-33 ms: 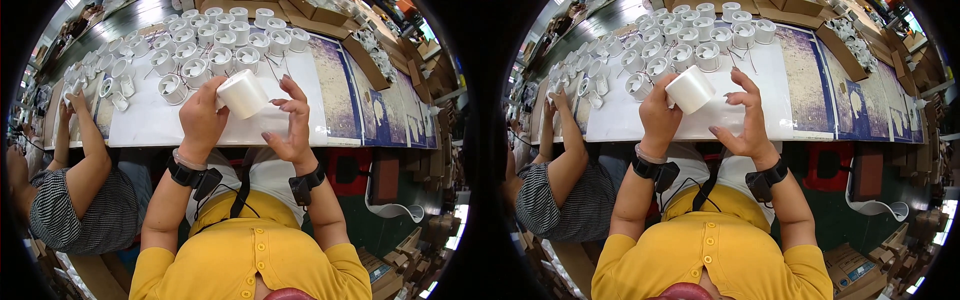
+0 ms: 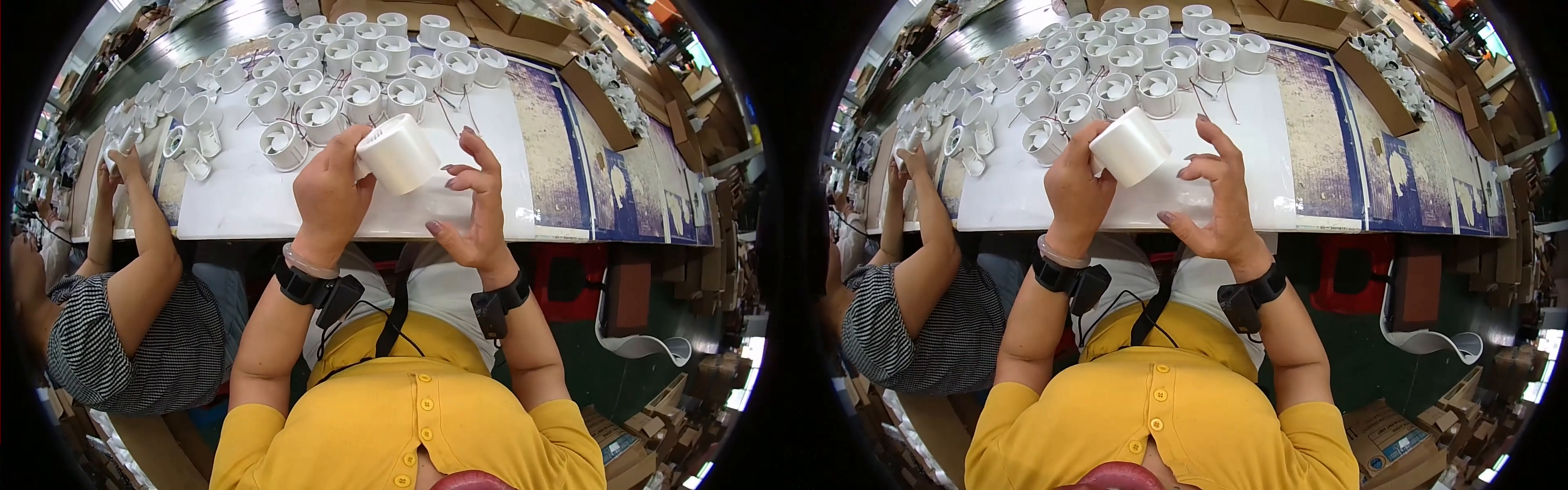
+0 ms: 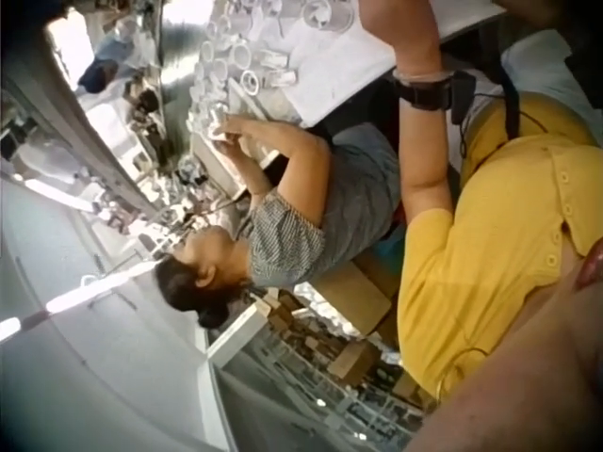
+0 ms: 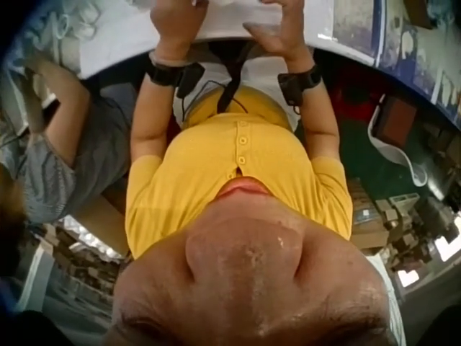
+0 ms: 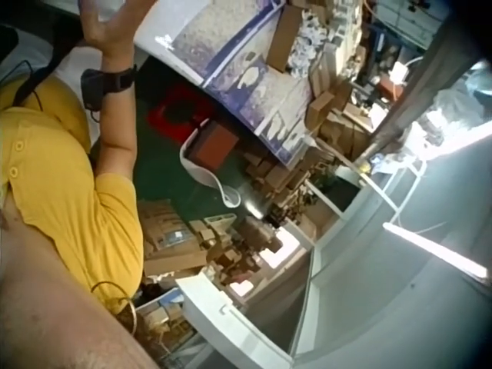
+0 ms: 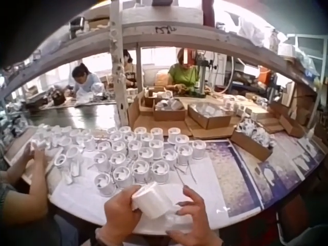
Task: Assembling small wires and components into white plastic circular housings at a factory workstation.
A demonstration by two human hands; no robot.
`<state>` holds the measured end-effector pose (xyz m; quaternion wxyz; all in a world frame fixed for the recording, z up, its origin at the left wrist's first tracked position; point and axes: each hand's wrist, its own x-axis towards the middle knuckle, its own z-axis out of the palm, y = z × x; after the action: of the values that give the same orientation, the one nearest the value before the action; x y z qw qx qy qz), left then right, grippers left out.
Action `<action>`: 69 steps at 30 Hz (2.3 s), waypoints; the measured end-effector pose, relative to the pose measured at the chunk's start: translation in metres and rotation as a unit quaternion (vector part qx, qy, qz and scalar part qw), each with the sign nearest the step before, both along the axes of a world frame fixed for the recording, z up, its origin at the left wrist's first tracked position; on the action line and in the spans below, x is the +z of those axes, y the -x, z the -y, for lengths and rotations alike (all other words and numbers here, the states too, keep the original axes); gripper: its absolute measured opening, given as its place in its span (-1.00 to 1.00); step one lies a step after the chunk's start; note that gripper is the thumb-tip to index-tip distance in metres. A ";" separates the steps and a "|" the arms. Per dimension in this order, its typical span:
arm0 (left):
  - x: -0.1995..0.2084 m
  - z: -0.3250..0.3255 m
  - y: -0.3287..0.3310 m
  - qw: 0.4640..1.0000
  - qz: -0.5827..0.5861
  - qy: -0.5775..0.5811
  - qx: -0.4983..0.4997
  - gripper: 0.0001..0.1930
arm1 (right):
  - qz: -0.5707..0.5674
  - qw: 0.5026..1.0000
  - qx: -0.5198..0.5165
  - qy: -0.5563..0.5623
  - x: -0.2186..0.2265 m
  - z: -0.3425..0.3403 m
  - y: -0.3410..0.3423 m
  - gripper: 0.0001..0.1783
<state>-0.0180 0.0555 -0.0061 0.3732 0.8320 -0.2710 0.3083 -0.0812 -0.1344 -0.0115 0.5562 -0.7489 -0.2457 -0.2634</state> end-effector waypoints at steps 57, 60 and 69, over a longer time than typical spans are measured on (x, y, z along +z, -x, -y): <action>-0.017 -0.023 0.010 0.849 -0.377 0.317 -0.191 -0.42 | -0.437 0.869 0.000 -0.231 0.029 0.048 -0.053 -0.51; -0.019 -0.022 0.012 0.849 -0.368 0.323 -0.198 -0.44 | -0.466 0.803 0.028 -0.371 0.016 0.039 -0.045 -0.59; -0.013 -0.002 0.006 0.827 -0.402 0.347 -0.184 -0.47 | -0.326 0.924 -0.072 -0.187 -0.007 0.020 -0.031 -0.65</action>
<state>-0.0245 0.0578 -0.0193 0.7634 0.6323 -0.1205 -0.0540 -0.0500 -0.1544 -0.0185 0.7153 -0.6912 0.0576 -0.0852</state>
